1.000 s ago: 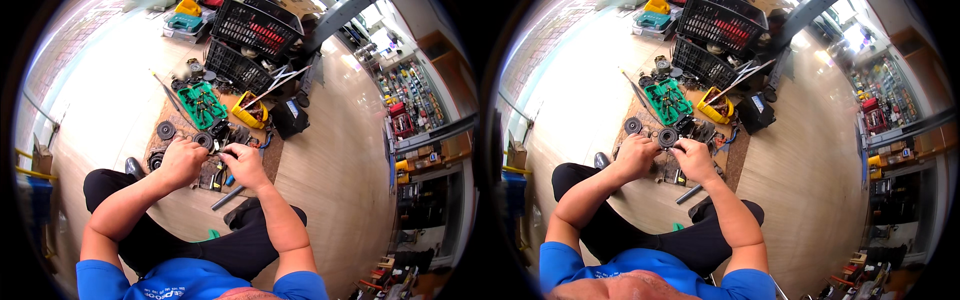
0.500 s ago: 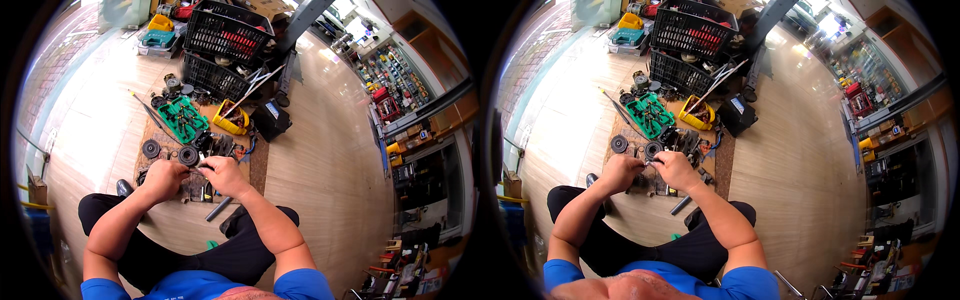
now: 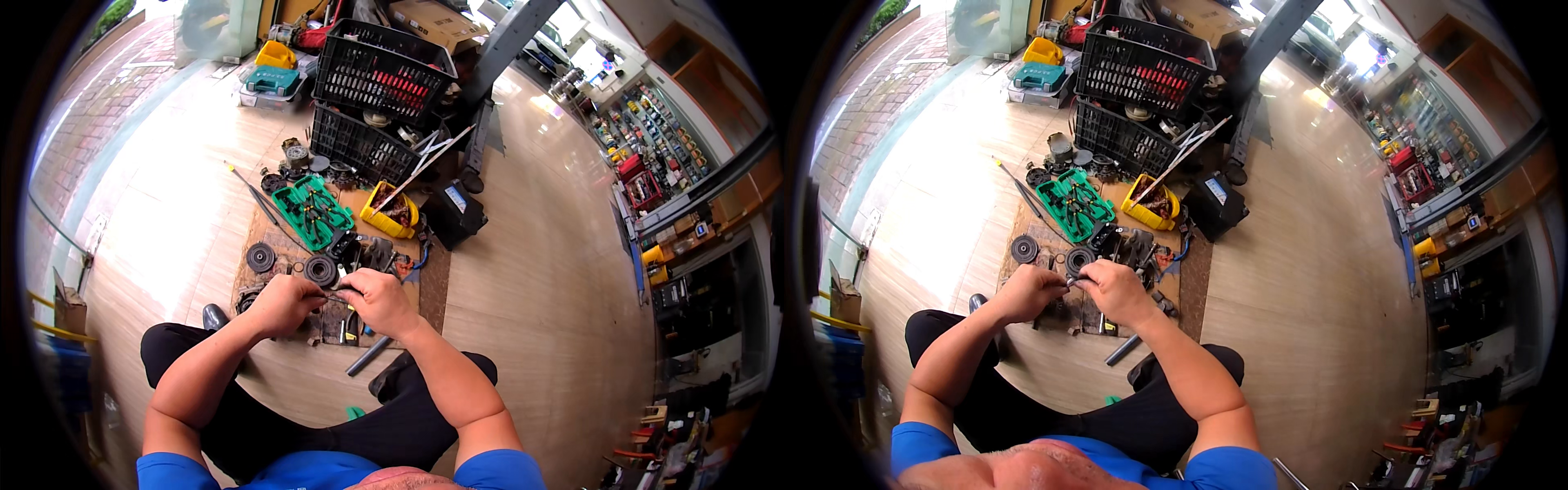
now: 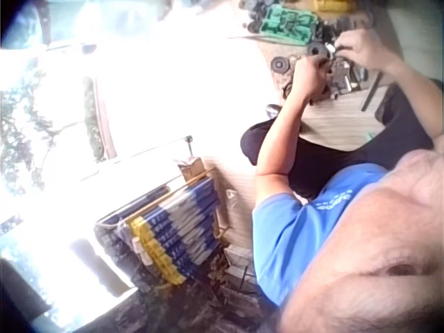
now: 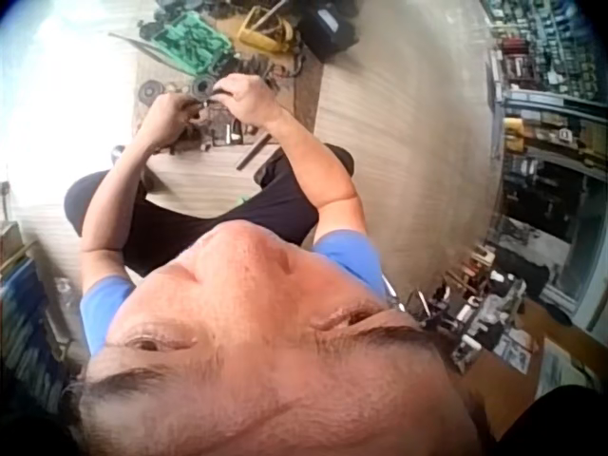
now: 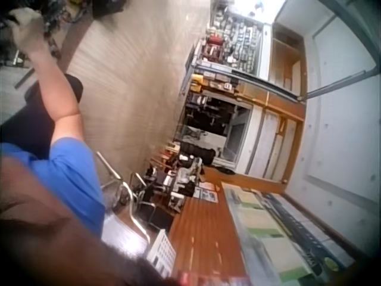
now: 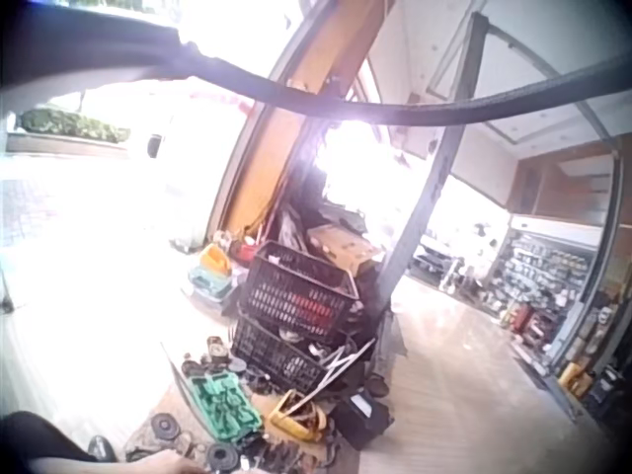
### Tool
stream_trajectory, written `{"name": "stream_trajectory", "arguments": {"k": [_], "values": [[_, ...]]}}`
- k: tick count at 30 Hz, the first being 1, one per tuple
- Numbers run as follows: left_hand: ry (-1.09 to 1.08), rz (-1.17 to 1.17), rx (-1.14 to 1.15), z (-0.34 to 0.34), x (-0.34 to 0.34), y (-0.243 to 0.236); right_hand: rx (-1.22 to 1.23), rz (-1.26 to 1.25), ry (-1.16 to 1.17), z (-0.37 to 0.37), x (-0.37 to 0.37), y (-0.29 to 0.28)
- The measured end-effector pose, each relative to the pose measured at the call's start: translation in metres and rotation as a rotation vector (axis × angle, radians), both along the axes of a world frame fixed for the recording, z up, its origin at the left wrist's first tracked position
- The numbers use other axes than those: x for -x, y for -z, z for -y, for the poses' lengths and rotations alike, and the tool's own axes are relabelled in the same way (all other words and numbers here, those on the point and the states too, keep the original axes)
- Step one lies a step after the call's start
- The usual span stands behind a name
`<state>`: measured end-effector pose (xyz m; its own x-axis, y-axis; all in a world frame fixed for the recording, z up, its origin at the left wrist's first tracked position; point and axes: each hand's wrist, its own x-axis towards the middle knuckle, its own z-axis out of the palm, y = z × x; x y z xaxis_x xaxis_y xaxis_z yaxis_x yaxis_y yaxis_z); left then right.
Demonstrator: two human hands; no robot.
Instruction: The person disassembles a small mechanical part by hand, removing a cover plate to reveal a spring and a diaphragm.
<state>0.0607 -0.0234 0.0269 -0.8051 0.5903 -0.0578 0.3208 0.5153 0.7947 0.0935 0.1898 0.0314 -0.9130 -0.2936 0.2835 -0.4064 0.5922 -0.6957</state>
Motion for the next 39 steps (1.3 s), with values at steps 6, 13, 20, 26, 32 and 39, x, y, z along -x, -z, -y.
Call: {"name": "stream_trajectory", "arguments": {"k": [6,13,20,26,32,39], "values": [[0.01,-0.229,0.031,0.001,-0.004,0.012,-0.059,0.029,-0.068,-0.002,0.001,-0.007],[0.077,-0.585,0.123,-0.004,-0.006,0.011,0.08,0.316,0.075,0.002,-0.002,-0.01],[0.025,-0.06,0.041,-0.002,-0.005,0.003,-0.032,-0.016,-0.029,-0.003,-0.001,-0.004],[0.005,-0.24,0.072,-0.001,-0.006,0.012,0.005,0.096,-0.014,0.0,-0.003,-0.012],[0.079,-0.641,0.122,-0.002,-0.008,0.018,0.033,0.388,0.152,0.009,-0.006,-0.022],[-0.021,-0.12,0.021,-0.003,-0.005,0.013,-0.007,-0.02,0.003,0.005,-0.001,-0.008]]}}
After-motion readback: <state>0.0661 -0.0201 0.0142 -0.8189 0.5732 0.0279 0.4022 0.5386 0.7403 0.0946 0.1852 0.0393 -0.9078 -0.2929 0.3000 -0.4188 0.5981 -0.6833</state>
